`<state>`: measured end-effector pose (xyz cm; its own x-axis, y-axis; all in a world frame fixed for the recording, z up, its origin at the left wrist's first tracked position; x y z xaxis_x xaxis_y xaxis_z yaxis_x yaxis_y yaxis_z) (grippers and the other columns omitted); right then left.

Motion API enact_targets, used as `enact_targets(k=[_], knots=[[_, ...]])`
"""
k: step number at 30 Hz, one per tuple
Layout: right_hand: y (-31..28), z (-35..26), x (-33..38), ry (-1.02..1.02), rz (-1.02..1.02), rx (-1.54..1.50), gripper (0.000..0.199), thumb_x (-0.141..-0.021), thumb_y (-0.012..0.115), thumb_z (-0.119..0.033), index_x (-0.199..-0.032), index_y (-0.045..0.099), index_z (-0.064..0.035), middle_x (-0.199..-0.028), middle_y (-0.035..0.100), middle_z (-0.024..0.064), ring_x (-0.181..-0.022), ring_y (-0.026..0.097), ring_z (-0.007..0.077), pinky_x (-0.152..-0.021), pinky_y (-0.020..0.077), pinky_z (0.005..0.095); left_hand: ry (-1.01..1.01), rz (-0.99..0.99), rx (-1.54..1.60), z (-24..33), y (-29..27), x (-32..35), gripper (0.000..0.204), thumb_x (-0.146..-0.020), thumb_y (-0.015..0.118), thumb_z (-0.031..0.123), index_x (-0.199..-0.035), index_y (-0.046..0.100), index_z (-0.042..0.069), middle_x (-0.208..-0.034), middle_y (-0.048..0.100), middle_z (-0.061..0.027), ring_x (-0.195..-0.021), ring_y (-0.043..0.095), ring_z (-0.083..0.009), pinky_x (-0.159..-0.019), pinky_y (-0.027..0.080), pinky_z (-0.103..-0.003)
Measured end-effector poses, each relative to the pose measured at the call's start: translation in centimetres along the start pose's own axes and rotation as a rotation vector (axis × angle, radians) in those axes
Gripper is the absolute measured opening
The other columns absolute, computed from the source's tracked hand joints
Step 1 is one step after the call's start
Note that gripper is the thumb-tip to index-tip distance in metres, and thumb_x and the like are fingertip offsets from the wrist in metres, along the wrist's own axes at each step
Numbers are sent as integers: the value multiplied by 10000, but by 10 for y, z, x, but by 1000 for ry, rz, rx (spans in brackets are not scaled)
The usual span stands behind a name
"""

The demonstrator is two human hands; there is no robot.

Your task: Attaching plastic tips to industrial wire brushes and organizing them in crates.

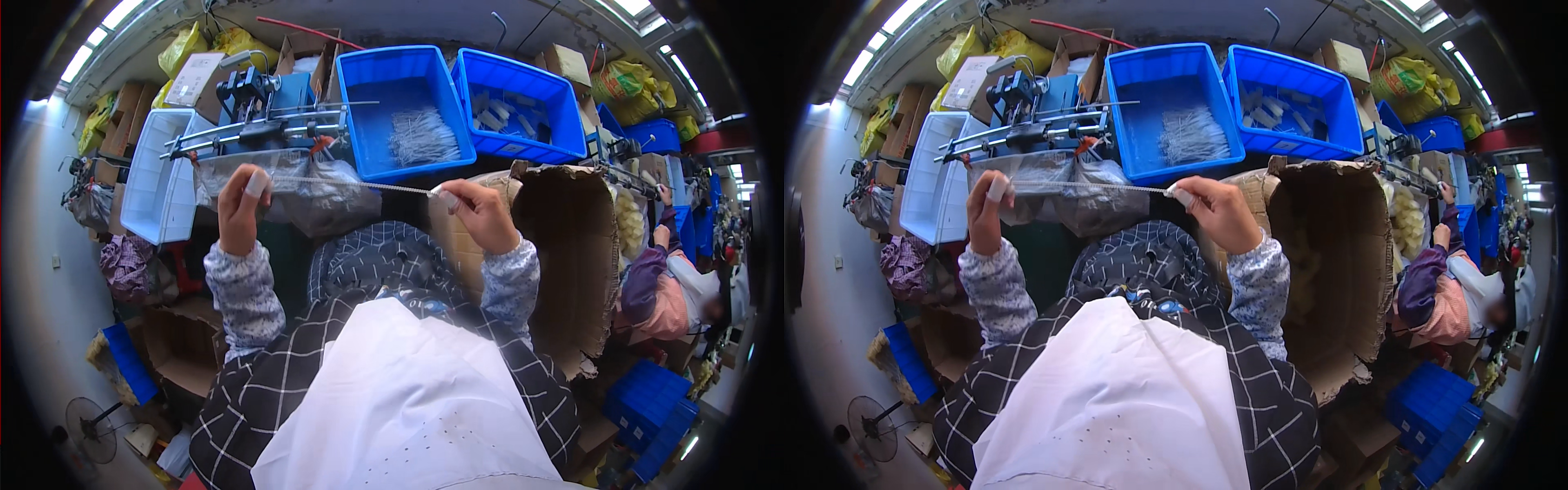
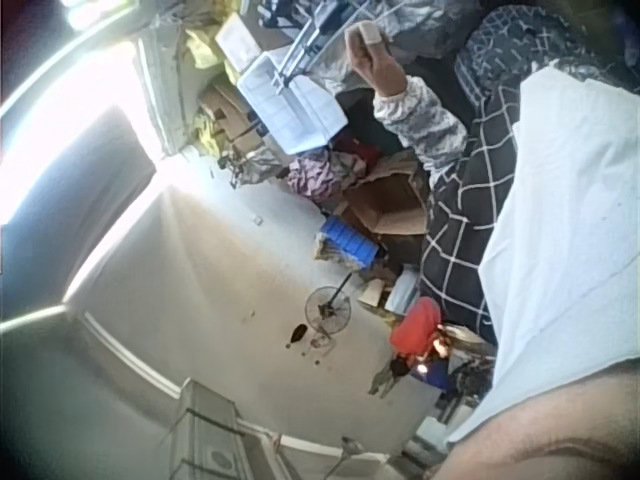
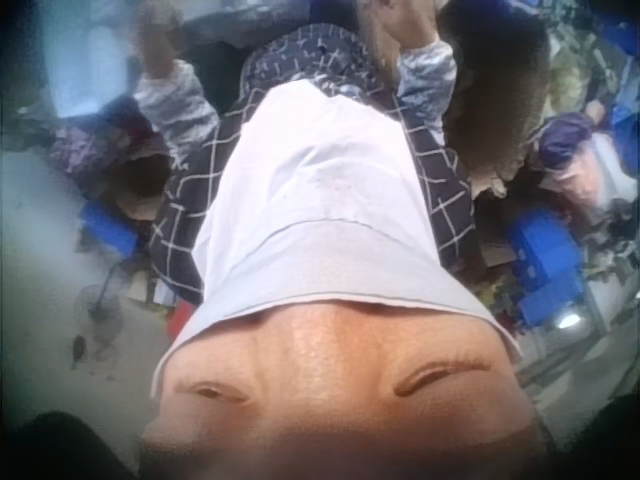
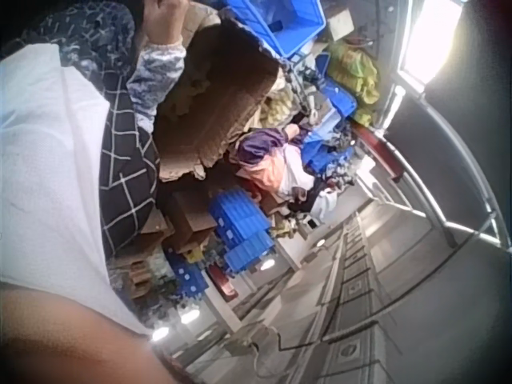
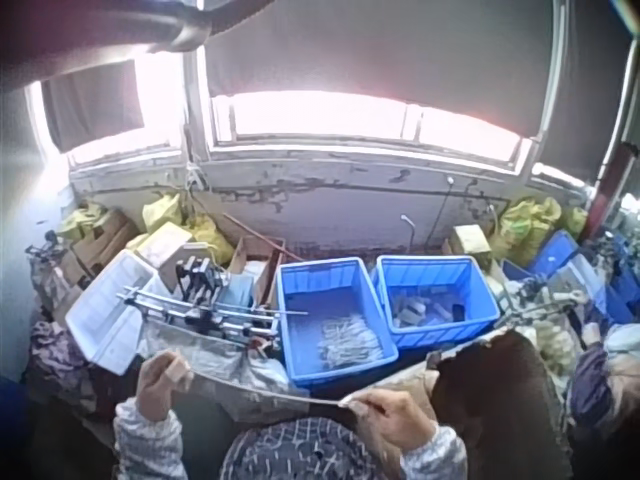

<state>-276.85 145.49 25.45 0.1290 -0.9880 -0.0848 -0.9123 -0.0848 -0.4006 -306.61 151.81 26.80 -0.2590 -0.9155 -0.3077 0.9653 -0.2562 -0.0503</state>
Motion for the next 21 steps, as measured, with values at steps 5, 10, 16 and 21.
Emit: enact_targets(k=[5, 10, 16, 21], knots=[[1, 4, -9, 3, 13, -8, 144, -786, 558, -80, -900, 578, 7, -686, 573, 59, -580, 508, 87, -539, 422, 211, -10, 43, 27, -7, -6, -7, 156, -855, 461, 168, -921, 524, 41, -754, 499, -28, -631, 454, -79, -554, 368, -194], [2, 5, -5, -3, 17, 15, 150, -775, 562, -63, -906, 577, 7, -716, 586, 76, -608, 527, 102, -570, 435, 216, -77, 5, 80, -15, -6, -5, 149, -855, 456, 162, -903, 526, 39, -744, 496, -18, -627, 443, -69, -555, 364, -185], [4, 9, -7, 5, 11, 8, 158, -769, 563, -55, -913, 573, 9, -749, 598, 88, -634, 543, 114, -594, 442, 223, -23, 75, -23, -10, -5, -3, 150, -857, 453, 165, -886, 528, 38, -717, 495, -15, -618, 437, -67, -552, 361, -184], [6, 11, -7, 27, -23, 24, 159, -773, 560, -59, -916, 570, 11, -751, 599, 88, -641, 544, 115, -597, 442, 223, -43, 79, -17, -10, -5, -2, 147, -857, 453, 158, -884, 527, 34, -716, 495, -14, -619, 437, -67, -557, 361, -181]])
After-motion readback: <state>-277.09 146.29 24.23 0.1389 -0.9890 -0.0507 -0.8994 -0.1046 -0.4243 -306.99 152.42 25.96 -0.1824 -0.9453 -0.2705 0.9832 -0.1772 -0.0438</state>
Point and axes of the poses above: each hand's wrist, its own x-axis away from the middle knuckle, its own y-axis out of the palm, z = x × y, the point moved 8 cm from there along -x, towards the middle knuckle
